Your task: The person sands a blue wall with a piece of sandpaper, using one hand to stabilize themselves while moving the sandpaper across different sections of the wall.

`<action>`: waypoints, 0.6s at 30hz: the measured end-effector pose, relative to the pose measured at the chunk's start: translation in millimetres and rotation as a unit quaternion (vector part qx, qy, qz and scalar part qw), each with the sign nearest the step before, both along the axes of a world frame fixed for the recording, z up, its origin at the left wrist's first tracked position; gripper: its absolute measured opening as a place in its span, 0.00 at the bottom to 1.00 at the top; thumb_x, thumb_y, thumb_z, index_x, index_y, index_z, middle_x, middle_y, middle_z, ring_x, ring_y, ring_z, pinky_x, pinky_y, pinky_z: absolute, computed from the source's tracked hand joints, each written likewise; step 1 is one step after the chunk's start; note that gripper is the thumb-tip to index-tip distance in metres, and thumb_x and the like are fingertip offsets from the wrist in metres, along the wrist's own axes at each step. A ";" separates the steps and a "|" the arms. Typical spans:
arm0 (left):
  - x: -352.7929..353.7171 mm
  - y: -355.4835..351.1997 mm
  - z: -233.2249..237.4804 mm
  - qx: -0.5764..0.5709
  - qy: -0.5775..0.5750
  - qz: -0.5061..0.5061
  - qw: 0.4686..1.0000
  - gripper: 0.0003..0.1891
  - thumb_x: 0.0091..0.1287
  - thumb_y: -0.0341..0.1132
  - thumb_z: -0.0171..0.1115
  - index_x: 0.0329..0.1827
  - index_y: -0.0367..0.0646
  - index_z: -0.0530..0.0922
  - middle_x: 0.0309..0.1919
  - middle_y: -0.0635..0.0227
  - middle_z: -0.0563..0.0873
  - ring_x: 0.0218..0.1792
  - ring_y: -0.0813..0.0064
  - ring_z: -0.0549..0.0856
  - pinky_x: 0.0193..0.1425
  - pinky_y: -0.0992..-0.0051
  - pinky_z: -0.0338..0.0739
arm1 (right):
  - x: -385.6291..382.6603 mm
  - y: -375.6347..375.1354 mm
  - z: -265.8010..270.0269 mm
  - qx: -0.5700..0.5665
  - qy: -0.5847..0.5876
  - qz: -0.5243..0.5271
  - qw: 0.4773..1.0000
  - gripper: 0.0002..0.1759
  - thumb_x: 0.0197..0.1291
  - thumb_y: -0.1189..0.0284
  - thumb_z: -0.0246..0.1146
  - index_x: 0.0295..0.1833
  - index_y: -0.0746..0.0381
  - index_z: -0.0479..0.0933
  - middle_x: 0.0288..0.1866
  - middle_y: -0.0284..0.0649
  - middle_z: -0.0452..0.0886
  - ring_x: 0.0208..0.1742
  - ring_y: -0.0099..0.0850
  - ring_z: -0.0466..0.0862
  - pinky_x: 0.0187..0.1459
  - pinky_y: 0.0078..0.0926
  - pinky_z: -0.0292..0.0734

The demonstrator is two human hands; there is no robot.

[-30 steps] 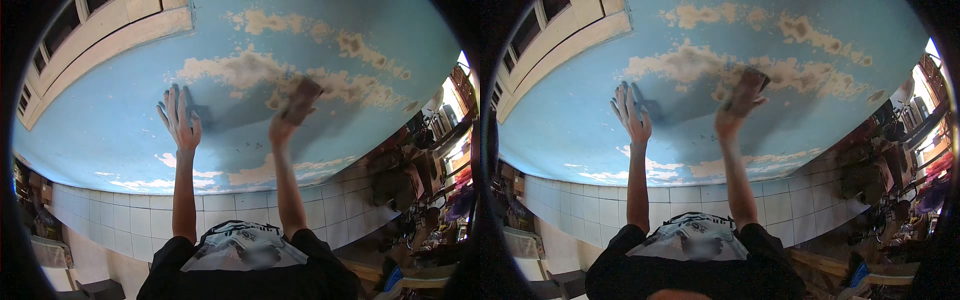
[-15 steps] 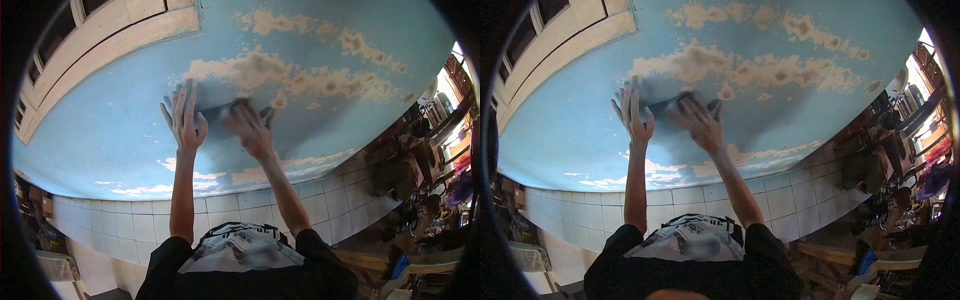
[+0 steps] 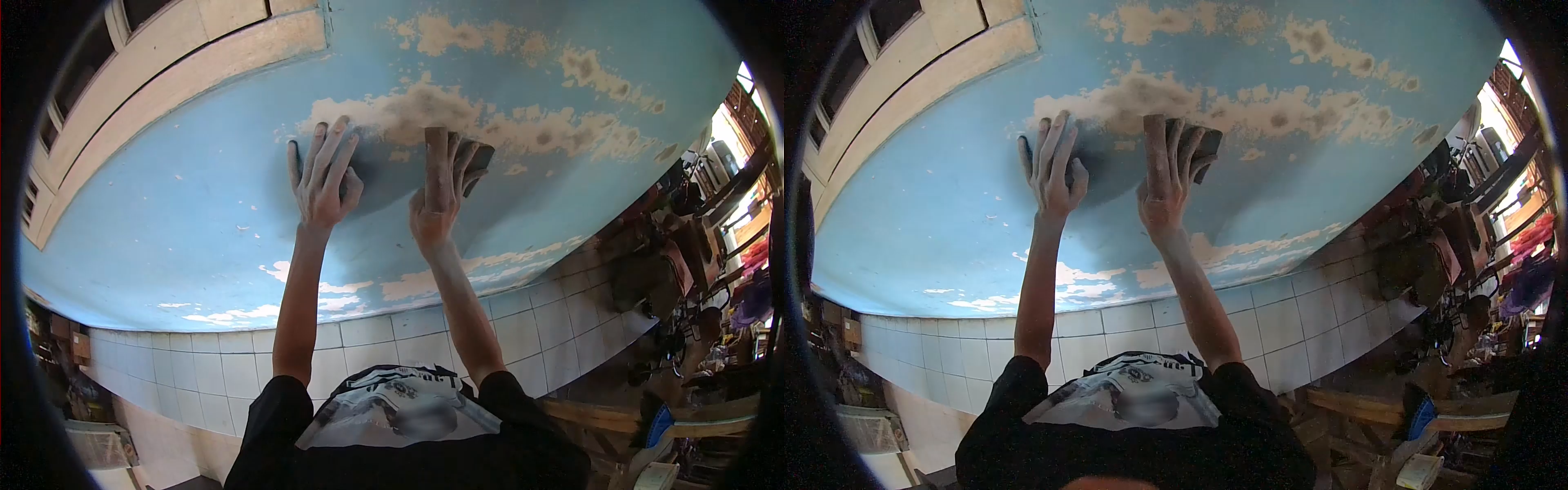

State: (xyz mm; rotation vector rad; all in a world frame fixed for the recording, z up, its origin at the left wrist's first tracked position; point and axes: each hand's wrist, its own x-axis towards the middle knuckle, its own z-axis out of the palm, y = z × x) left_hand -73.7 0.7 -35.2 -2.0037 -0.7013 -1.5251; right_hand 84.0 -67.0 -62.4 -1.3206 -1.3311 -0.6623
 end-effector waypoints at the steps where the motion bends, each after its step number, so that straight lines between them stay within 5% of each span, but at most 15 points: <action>1: 1.1 2.3 0.1 0.015 0.006 0.016 1.000 0.24 0.54 0.28 0.50 0.57 0.48 0.75 0.60 0.68 0.75 0.65 0.63 0.70 0.72 0.53 0.46 | -0.1 0.5 -8.3 0.000 0.004 0.041 0.999 0.32 0.55 0.88 0.45 0.68 0.61 0.62 0.70 0.49 0.61 0.71 0.58 0.53 0.66 0.63 0.41; 5: 5.0 5.1 -2.5 0.026 -0.010 0.029 0.999 0.23 0.53 0.27 0.51 0.55 0.49 0.77 0.59 0.71 0.77 0.64 0.66 0.71 0.72 0.56 0.48 | -7.3 3.1 -69.4 -0.079 -0.064 0.093 0.990 0.37 0.49 0.87 0.49 0.69 0.57 0.61 0.69 0.48 0.62 0.72 0.58 0.52 0.64 0.72 0.34; 11: 4.7 3.8 -1.1 0.028 0.004 0.064 0.998 0.24 0.52 0.27 0.52 0.55 0.50 0.77 0.59 0.72 0.77 0.64 0.66 0.71 0.72 0.57 0.48 | -5.6 14.8 -49.4 0.054 -0.004 0.183 0.982 0.39 0.42 0.88 0.49 0.66 0.59 0.64 0.65 0.47 0.69 0.69 0.59 0.58 0.65 0.70 0.40; 14: 4.0 7.3 -2.9 0.046 -0.021 0.067 0.996 0.24 0.49 0.28 0.53 0.51 0.54 0.80 0.57 0.77 0.79 0.61 0.71 0.74 0.71 0.60 0.51 | 2.8 8.6 -63.6 0.020 -0.013 0.275 0.961 0.38 0.41 0.89 0.50 0.64 0.61 0.66 0.64 0.47 0.70 0.67 0.59 0.61 0.65 0.67 0.44; 18: 3.9 7.1 -5.8 0.050 -0.005 0.059 0.997 0.22 0.52 0.27 0.51 0.52 0.48 0.79 0.58 0.71 0.78 0.63 0.66 0.72 0.72 0.58 0.49 | -10.6 15.4 -45.8 0.105 0.029 0.158 0.981 0.25 0.53 0.89 0.46 0.57 0.66 0.72 0.58 0.52 0.75 0.64 0.58 0.66 0.65 0.57 0.57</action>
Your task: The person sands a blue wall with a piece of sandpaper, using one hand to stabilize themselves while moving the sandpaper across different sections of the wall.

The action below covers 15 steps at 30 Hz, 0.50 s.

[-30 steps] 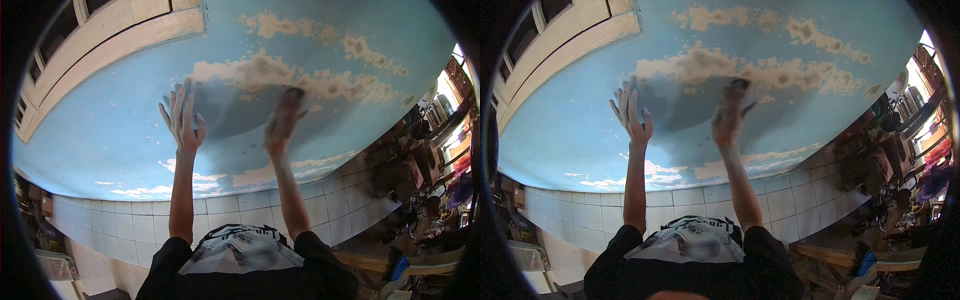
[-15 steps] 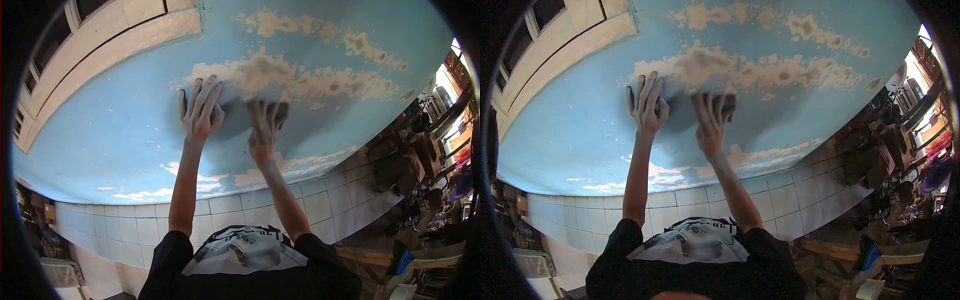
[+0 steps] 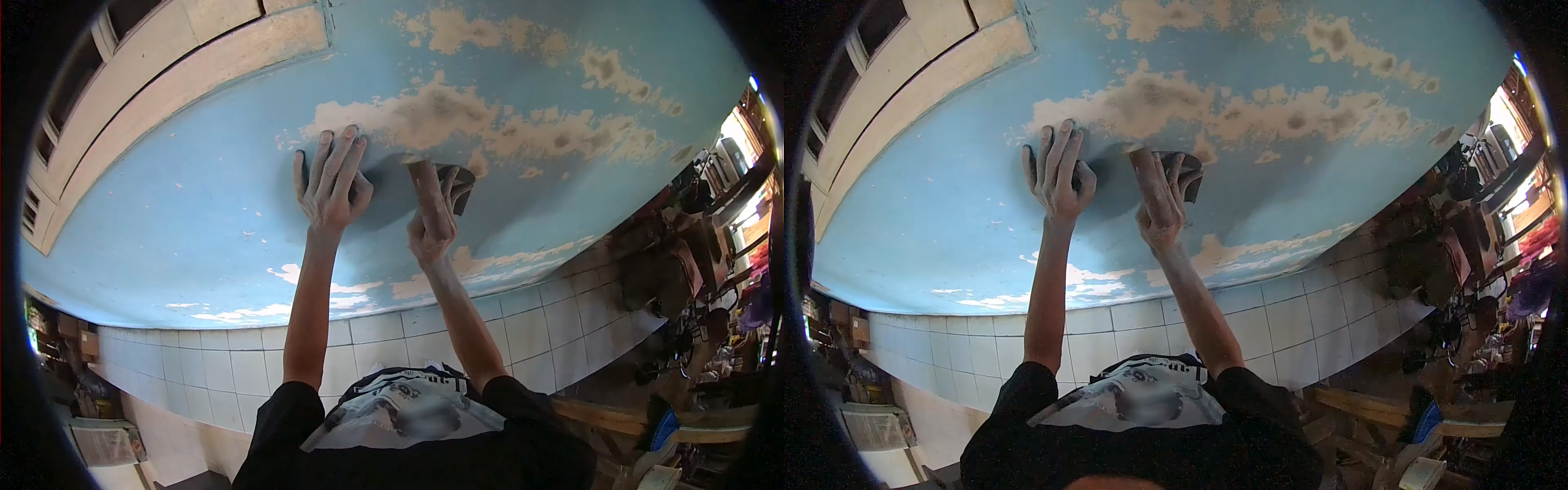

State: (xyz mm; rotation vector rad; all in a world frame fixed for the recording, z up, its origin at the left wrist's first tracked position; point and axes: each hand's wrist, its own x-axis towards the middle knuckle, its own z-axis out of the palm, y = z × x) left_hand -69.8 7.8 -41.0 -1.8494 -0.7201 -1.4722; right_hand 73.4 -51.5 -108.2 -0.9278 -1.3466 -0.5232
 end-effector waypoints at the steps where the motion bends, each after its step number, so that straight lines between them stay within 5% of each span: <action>1: -0.8 0.1 0.0 0.000 0.000 0.003 1.000 0.22 0.52 0.27 0.51 0.52 0.48 0.79 0.57 0.71 0.78 0.63 0.66 0.73 0.72 0.58 0.49 | -1.5 -3.1 -0.4 -0.016 0.011 0.002 1.000 0.25 0.52 0.88 0.47 0.57 0.66 0.73 0.58 0.51 0.75 0.64 0.56 0.67 0.65 0.59 0.55; 6: 1.5 0.6 -0.9 -0.003 -0.011 0.002 1.000 0.22 0.52 0.27 0.50 0.51 0.47 0.79 0.57 0.71 0.79 0.63 0.66 0.73 0.72 0.58 0.49 | -0.1 -13.8 -18.6 -0.094 -0.073 -0.063 0.991 0.24 0.52 0.85 0.48 0.57 0.67 0.72 0.58 0.50 0.75 0.64 0.53 0.68 0.65 0.65 0.49; 8: 1.2 -0.5 -1.0 -0.007 -0.012 0.000 1.000 0.22 0.52 0.27 0.50 0.51 0.47 0.79 0.57 0.71 0.79 0.63 0.66 0.73 0.72 0.57 0.49 | -1.9 -5.0 -11.5 -0.062 0.008 -0.050 0.997 0.34 0.43 0.81 0.50 0.62 0.55 0.71 0.61 0.44 0.73 0.67 0.49 0.66 0.65 0.66 0.46; 11: 0.7 -1.5 0.9 -0.008 -0.012 -0.003 1.000 0.22 0.51 0.26 0.50 0.50 0.47 0.80 0.56 0.71 0.79 0.62 0.66 0.73 0.72 0.58 0.48 | -1.1 5.7 18.7 -0.018 0.020 -0.064 0.998 0.31 0.47 0.80 0.49 0.62 0.57 0.71 0.62 0.44 0.73 0.67 0.48 0.66 0.65 0.67 0.46; 15: 1.6 1.3 1.9 0.011 -0.020 -0.005 1.000 0.22 0.50 0.26 0.51 0.50 0.46 0.80 0.55 0.70 0.80 0.62 0.65 0.74 0.72 0.59 0.49 | -1.1 -0.7 -15.5 -0.065 -0.045 -0.070 0.994 0.31 0.44 0.89 0.45 0.57 0.65 0.74 0.58 0.50 0.75 0.66 0.53 0.66 0.66 0.64 0.47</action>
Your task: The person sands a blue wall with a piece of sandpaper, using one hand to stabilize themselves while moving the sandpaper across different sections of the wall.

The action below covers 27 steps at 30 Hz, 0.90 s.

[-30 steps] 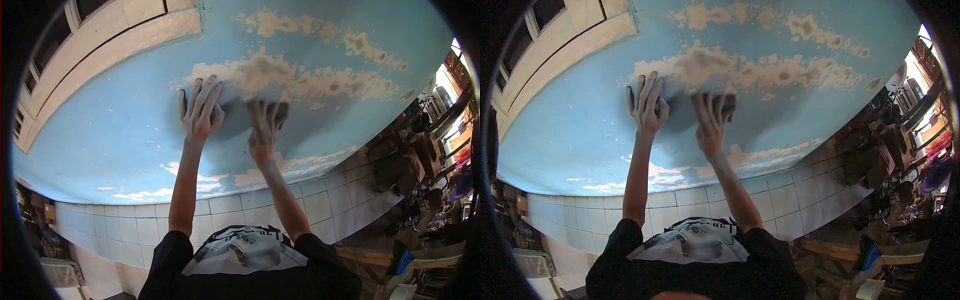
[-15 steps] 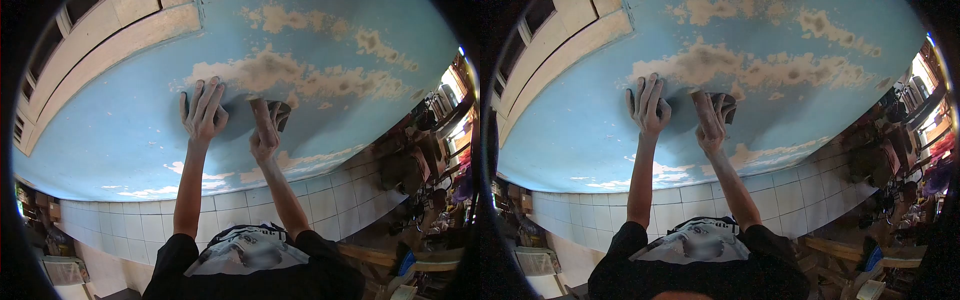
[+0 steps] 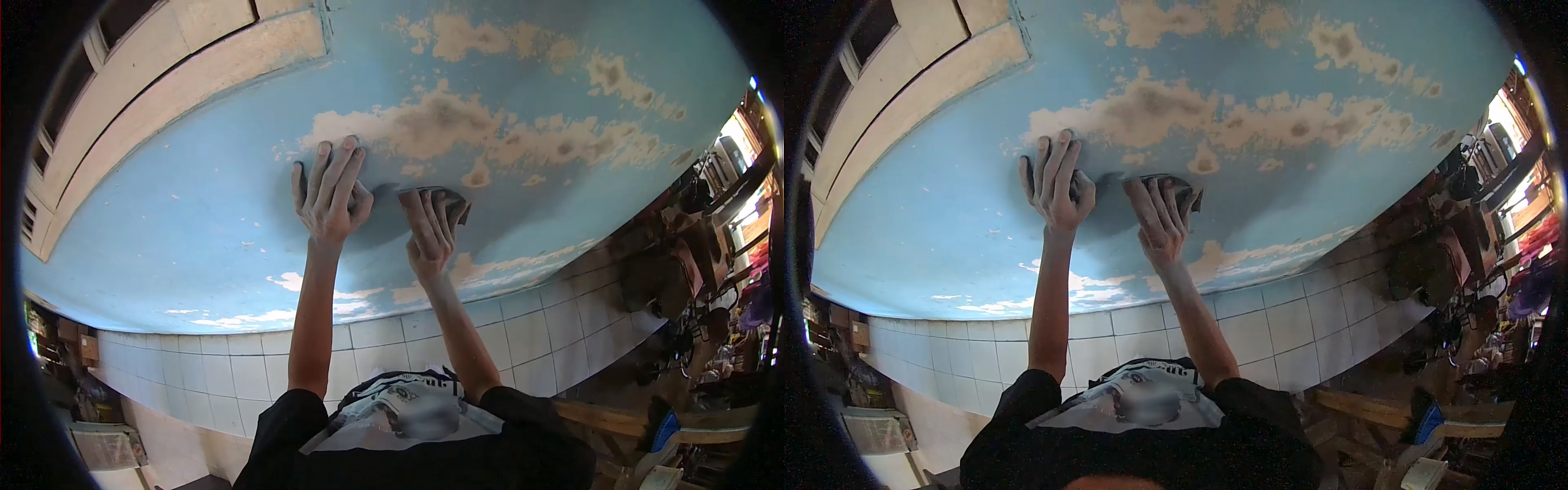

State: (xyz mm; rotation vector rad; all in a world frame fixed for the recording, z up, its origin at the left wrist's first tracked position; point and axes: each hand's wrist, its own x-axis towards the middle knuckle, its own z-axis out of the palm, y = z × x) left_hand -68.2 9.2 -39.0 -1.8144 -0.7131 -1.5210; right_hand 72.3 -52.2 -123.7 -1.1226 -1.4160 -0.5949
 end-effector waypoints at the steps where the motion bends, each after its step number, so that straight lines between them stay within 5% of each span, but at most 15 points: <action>1: 0.0 -0.8 -1.1 0.000 0.002 -0.002 1.000 0.22 0.50 0.26 0.51 0.50 0.45 0.80 0.55 0.70 0.81 0.62 0.65 0.74 0.72 0.59 0.49 | 2.1 0.1 4.4 -0.004 0.005 0.010 1.000 0.29 0.47 0.85 0.49 0.59 0.63 0.71 0.61 0.49 0.73 0.66 0.53 0.65 0.65 0.66 0.47; 9: -2.2 3.0 1.7 0.003 0.004 -0.001 1.000 0.22 0.50 0.27 0.51 0.50 0.46 0.80 0.54 0.70 0.81 0.62 0.65 0.74 0.72 0.60 0.49 | -0.2 2.0 -6.1 -0.073 0.015 -0.005 0.997 0.30 0.51 0.85 0.54 0.63 0.60 0.68 0.63 0.51 0.70 0.66 0.56 0.65 0.64 0.63 0.53; 11: 1.1 -4.9 0.2 -0.023 -0.021 -0.002 1.000 0.23 0.47 0.24 0.52 0.47 0.51 0.81 0.53 0.77 0.82 0.60 0.72 0.76 0.72 0.64 0.51 | -3.0 -3.7 24.6 0.007 0.012 -0.010 1.000 0.36 0.41 0.90 0.48 0.63 0.64 0.68 0.65 0.52 0.67 0.68 0.56 0.61 0.66 0.60 0.48; 27: -0.9 -4.2 -5.1 -0.016 0.004 -0.018 1.000 0.23 0.48 0.25 0.52 0.49 0.47 0.80 0.55 0.72 0.81 0.62 0.66 0.73 0.73 0.61 0.48 | 7.4 -15.4 20.7 -0.048 0.046 -0.041 0.997 0.35 0.48 0.85 0.54 0.66 0.56 0.65 0.68 0.46 0.64 0.72 0.54 0.55 0.67 0.66 0.42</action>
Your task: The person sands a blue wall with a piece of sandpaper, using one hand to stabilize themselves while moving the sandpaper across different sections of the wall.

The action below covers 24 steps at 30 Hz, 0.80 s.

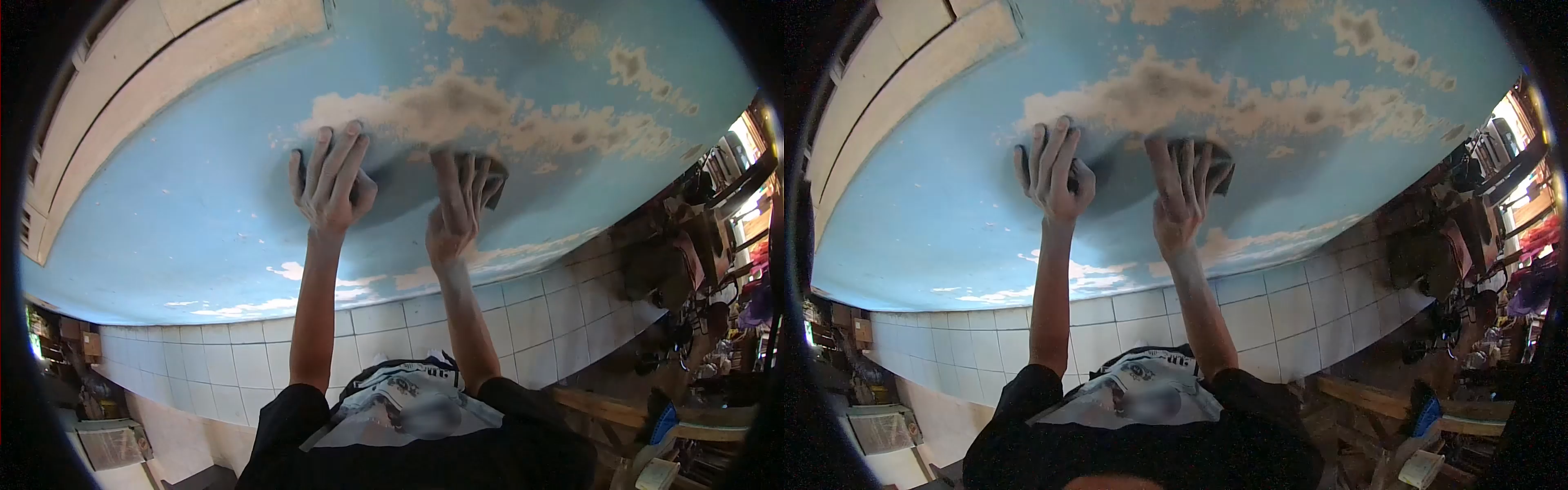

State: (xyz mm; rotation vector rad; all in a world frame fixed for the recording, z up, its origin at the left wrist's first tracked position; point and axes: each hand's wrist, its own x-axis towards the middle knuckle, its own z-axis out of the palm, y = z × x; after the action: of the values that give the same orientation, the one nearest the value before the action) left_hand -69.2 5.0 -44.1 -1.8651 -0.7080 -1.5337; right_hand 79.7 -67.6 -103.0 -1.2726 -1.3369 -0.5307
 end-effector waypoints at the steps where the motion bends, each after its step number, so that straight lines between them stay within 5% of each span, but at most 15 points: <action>1: 1.8 1.5 3.4 -0.001 -0.010 0.009 1.000 0.22 0.48 0.26 0.52 0.48 0.50 0.81 0.54 0.76 0.81 0.61 0.70 0.75 0.73 0.63 0.49 | 0.8 4.8 8.7 0.011 0.004 0.003 1.000 0.35 0.49 0.84 0.54 0.67 0.57 0.65 0.69 0.46 0.63 0.72 0.54 0.55 0.67 0.66 0.42; 5: 2.1 5.4 2.1 0.015 -0.030 0.003 0.999 0.22 0.49 0.27 0.51 0.47 0.54 0.81 0.53 0.80 0.81 0.60 0.74 0.76 0.73 0.65 0.49 | 2.5 5.0 -31.0 -0.016 0.004 -0.025 1.000 0.34 0.51 0.81 0.53 0.67 0.58 0.63 0.69 0.47 0.62 0.72 0.54 0.54 0.67 0.66 0.41; 9: 2.7 0.1 1.7 -0.017 -0.023 0.016 0.999 0.23 0.48 0.26 0.52 0.47 0.55 0.81 0.54 0.81 0.81 0.61 0.75 0.75 0.73 0.65 0.49 | 1.2 -1.4 -3.7 -0.009 0.006 -0.023 1.000 0.33 0.53 0.79 0.52 0.68 0.57 0.62 0.69 0.47 0.62 0.72 0.54 0.54 0.66 0.67 0.41; 21: 2.0 5.4 4.6 -0.001 -0.034 0.007 0.999 0.23 0.47 0.25 0.52 0.46 0.57 0.82 0.54 0.82 0.81 0.61 0.77 0.74 0.74 0.66 0.48 | -4.2 -6.6 -0.6 -0.047 -0.020 -0.060 0.997 0.40 0.42 0.91 0.48 0.67 0.63 0.63 0.69 0.50 0.62 0.72 0.56 0.54 0.67 0.64 0.42; 24: 2.9 0.9 2.4 -0.018 -0.027 0.015 0.999 0.23 0.47 0.26 0.52 0.46 0.57 0.82 0.54 0.82 0.81 0.61 0.77 0.74 0.74 0.67 0.48 | -5.0 -5.1 6.2 -0.029 0.011 -0.052 0.998 0.35 0.51 0.85 0.51 0.68 0.57 0.64 0.68 0.47 0.64 0.71 0.55 0.57 0.65 0.67 0.40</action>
State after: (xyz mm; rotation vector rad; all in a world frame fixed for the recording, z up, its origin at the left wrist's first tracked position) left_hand -66.3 5.9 -41.8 -1.8365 -0.7892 -1.5667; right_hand 74.6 -72.8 -96.7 -1.3974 -1.2809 -0.5531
